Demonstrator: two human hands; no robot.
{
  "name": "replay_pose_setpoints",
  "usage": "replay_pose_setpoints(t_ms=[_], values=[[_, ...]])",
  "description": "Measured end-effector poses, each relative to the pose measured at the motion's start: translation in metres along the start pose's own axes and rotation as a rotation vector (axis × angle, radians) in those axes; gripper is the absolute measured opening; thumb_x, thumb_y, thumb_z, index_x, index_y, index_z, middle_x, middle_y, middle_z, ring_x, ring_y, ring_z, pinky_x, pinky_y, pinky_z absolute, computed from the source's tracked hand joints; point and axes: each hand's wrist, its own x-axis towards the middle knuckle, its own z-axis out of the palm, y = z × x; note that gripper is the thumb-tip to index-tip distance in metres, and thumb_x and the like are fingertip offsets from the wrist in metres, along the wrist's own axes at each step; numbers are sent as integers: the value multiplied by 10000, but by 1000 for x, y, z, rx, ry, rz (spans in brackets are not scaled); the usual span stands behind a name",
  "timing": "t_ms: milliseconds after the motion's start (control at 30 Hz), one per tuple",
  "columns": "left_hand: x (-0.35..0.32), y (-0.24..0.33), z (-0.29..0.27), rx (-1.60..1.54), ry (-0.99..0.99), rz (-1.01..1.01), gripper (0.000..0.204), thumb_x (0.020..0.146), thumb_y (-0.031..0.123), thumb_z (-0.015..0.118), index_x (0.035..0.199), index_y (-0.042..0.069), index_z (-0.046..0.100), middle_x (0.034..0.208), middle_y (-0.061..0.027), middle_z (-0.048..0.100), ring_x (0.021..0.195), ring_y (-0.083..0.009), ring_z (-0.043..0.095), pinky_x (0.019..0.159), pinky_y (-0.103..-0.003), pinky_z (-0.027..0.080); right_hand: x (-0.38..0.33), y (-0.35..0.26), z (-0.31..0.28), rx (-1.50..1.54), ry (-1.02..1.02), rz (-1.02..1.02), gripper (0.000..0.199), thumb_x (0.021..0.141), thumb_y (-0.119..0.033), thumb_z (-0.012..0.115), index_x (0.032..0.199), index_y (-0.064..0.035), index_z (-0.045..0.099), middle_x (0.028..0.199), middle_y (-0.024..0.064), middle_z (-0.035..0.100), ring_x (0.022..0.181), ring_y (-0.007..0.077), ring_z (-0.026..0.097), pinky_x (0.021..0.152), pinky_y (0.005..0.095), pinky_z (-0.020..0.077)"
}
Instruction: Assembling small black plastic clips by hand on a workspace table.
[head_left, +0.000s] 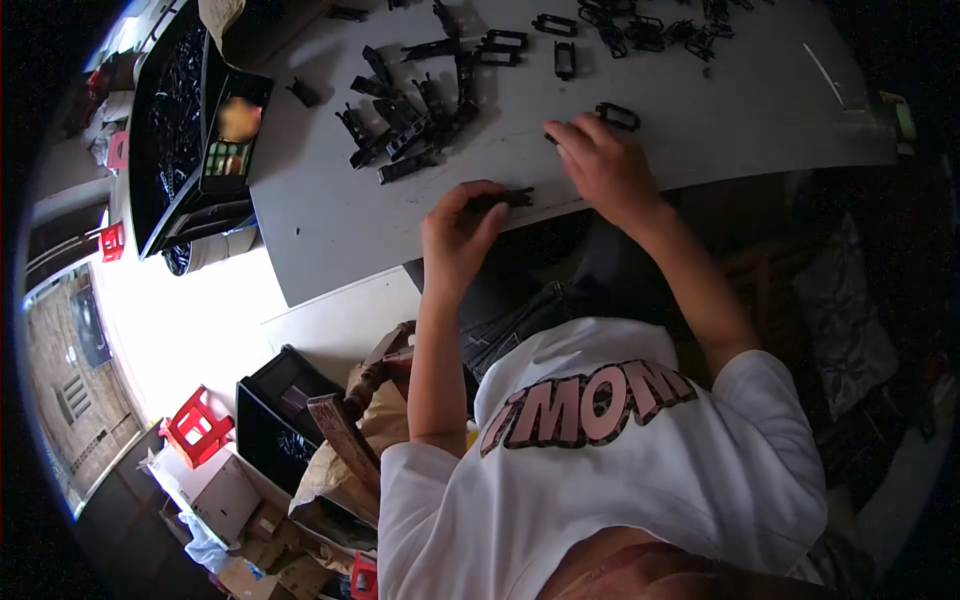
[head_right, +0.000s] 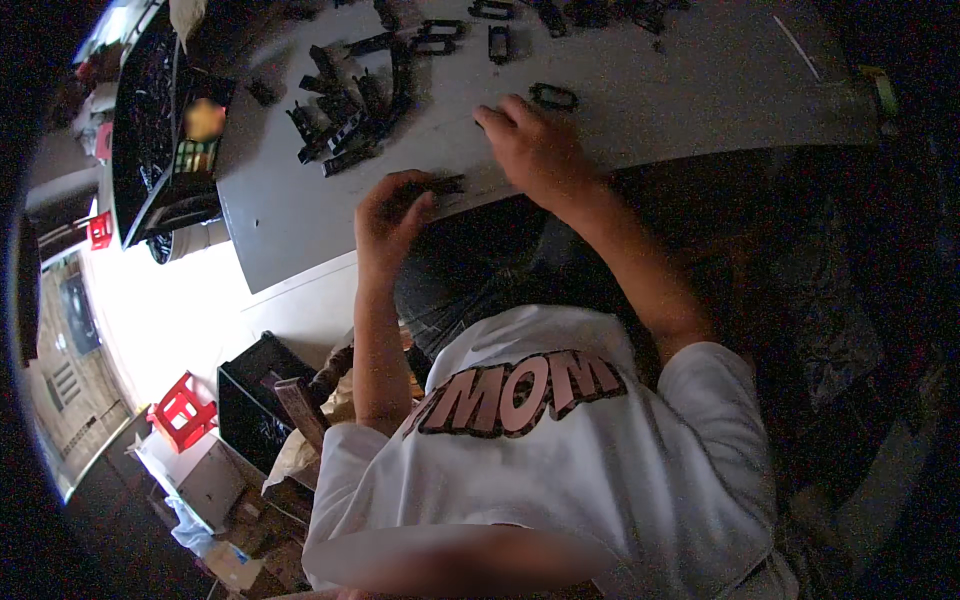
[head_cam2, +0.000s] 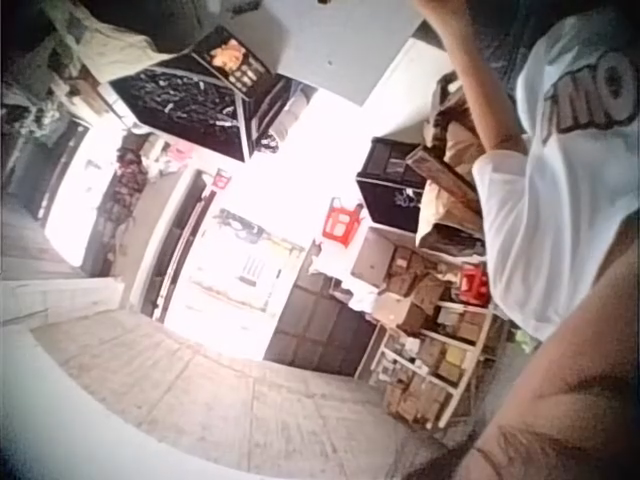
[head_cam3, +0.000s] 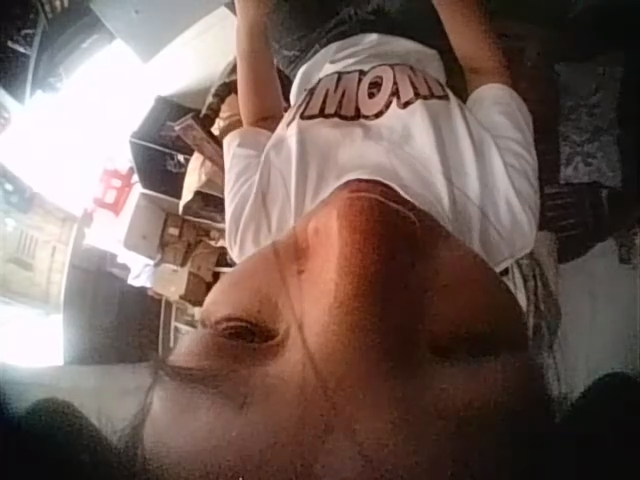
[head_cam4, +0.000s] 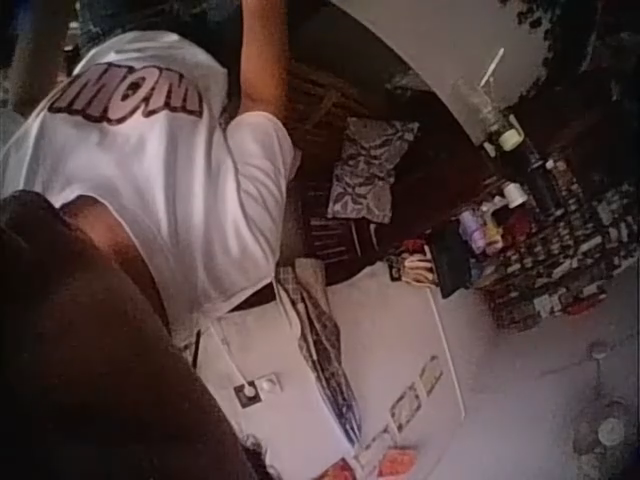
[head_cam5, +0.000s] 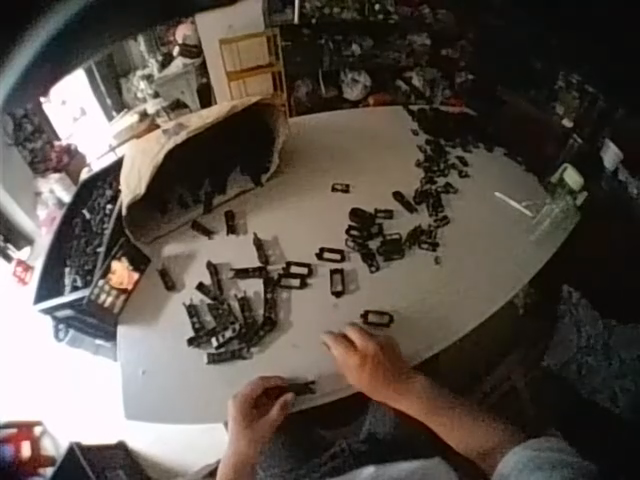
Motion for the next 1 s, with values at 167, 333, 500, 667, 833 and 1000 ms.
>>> replay_pose_setpoints(t_ms=[167, 333, 500, 667, 833, 1000], values=[[-6, -2, -1, -17, -97, -42, 248, 793, -31, 610, 1036, 12, 584, 798, -29, 615, 694, -57, 539, 651, -199, 444, -10, -6, 0, 342, 48, 180, 224, 891, -96, 487, 1108, -59, 525, 831, 140, 611, 708, 319, 610, 603, 373, 484], [-4, 4, 5, -63, -171, -91, 232, 844, -27, 561, 1075, 2, 570, 963, -52, 600, 828, -111, 569, 754, -244, 473, 5, -16, -15, -178, -350, 521, 193, 921, -198, 492, 1081, -90, 502, 636, 89, 597, 580, 324, 606, 518, 393, 472], [-6, 3, 8, -94, -128, -55, 239, 818, -16, 600, 1053, 8, 564, 805, -44, 622, 695, -85, 603, 655, -212, 480, -2, 14, -31, -183, -33, 366, 270, 889, -210, 567, 1127, -94, 512, 853, 107, 602, 774, 295, 615, 636, 372, 506], [-8, 1, 10, -103, -127, -114, 241, 820, -16, 598, 1058, 8, 564, 811, -49, 623, 687, -84, 611, 642, -212, 484, -11, 37, -32, 82, -2, 105, 263, 815, -122, 652, 1060, -53, 586, 1079, 95, 564, 1008, 274, 560, 789, 371, 490], [-8, 2, 12, -107, -104, -109, 238, 816, -14, 605, 1050, 10, 572, 820, -53, 627, 671, -83, 612, 631, -208, 483, -16, 18, -42, 133, -65, -43, 309, 730, -40, 694, 1026, -43, 603, 1052, 95, 569, 986, 280, 556, 819, 368, 478], [-6, -2, 11, -101, -92, -88, 239, 811, -8, 615, 1046, 14, 576, 798, -53, 630, 662, -85, 615, 617, -214, 479, -14, 15, -31, 109, -106, -49, 309, 710, -29, 692, 1003, -25, 593, 1019, 107, 566, 958, 288, 555, 788, 373, 481]])
